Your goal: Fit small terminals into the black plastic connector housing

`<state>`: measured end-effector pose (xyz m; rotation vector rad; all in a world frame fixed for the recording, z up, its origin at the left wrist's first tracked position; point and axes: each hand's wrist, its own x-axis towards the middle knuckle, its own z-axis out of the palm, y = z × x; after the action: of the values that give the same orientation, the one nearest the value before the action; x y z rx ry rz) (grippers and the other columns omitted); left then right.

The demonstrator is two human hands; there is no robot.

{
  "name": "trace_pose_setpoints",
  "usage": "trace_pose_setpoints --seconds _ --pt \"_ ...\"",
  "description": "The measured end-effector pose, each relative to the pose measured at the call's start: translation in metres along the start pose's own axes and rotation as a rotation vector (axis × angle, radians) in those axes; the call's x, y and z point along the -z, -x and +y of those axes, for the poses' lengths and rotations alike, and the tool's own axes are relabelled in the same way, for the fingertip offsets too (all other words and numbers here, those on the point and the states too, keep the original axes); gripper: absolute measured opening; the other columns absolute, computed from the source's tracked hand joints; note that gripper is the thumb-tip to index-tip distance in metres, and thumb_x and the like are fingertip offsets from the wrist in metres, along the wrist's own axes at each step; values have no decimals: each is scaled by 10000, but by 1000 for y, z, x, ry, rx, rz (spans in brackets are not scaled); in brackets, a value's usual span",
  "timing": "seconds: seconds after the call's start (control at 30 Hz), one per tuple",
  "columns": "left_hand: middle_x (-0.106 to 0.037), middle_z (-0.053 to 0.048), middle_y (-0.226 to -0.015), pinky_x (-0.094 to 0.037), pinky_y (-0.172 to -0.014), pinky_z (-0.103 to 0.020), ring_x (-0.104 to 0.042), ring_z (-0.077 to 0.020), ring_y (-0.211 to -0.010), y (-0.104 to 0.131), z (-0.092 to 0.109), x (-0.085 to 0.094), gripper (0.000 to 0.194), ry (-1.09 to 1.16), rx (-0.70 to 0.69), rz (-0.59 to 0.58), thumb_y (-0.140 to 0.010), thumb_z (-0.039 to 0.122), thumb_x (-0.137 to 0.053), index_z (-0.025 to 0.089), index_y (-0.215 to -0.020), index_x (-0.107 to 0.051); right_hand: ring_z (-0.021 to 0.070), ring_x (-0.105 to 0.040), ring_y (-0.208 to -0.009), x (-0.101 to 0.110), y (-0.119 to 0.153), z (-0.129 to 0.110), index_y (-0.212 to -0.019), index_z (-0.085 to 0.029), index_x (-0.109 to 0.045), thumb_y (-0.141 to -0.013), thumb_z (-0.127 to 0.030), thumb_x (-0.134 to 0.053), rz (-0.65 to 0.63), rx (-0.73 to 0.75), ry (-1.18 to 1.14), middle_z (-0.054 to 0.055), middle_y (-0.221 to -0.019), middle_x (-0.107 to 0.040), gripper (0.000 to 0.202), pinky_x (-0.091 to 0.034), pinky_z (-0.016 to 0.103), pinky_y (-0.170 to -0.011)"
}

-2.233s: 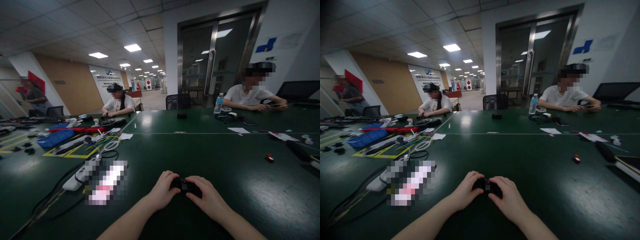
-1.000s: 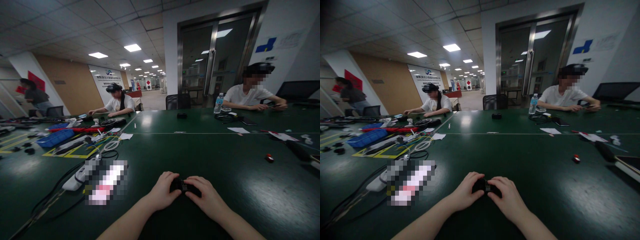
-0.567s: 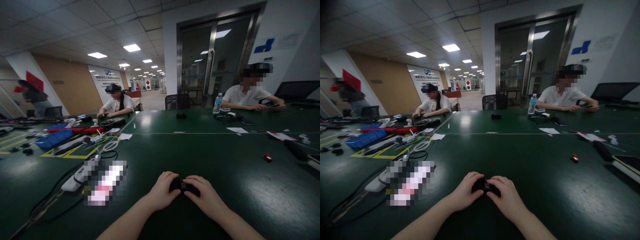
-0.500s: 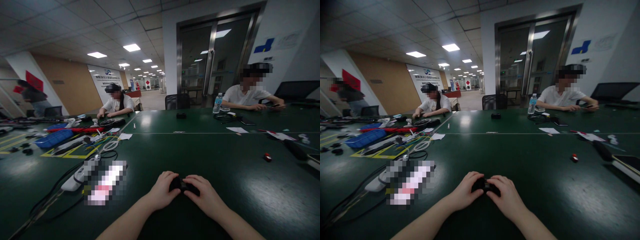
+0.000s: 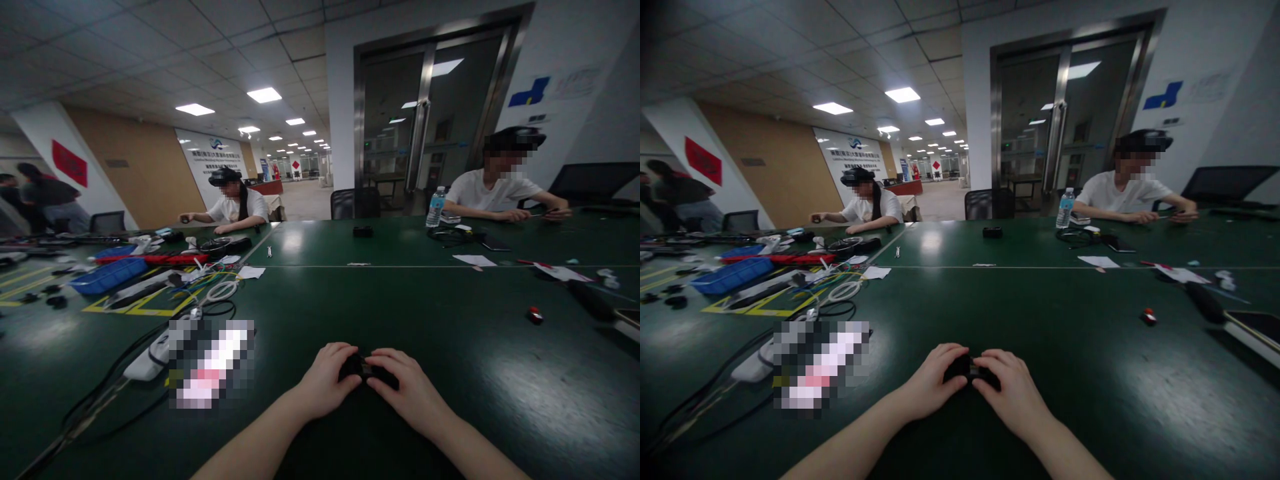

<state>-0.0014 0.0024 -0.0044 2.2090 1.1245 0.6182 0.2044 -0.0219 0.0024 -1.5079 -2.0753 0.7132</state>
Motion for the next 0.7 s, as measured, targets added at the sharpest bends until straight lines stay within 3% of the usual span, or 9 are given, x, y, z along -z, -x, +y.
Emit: trace_pose_setpoints --seconds 0.4,0.7 --pt "-467 -81 -1274 -335 -1011 -395 -414 -240 -1173 -2 -3 -3 522 -53 4 4 -782 280 -619 212 -1270 -445 229 -516 -1087 2 0 -3 -1047 -295 -637 -806 -350 -561 -4 20 13 17 -1140 -601 259 -379 403 -948" --pt "-496 -61 -1224 -365 -981 -394 -442 -233 -1136 -1 -5 -4 415 -58 -30 18 -778 264 -620 229 -1175 -504 236 -521 -1084 0 1 -1 -1042 -300 -641 -793 -332 -577 19 42 -7 20 -1140 -601 259 -386 412 -946"
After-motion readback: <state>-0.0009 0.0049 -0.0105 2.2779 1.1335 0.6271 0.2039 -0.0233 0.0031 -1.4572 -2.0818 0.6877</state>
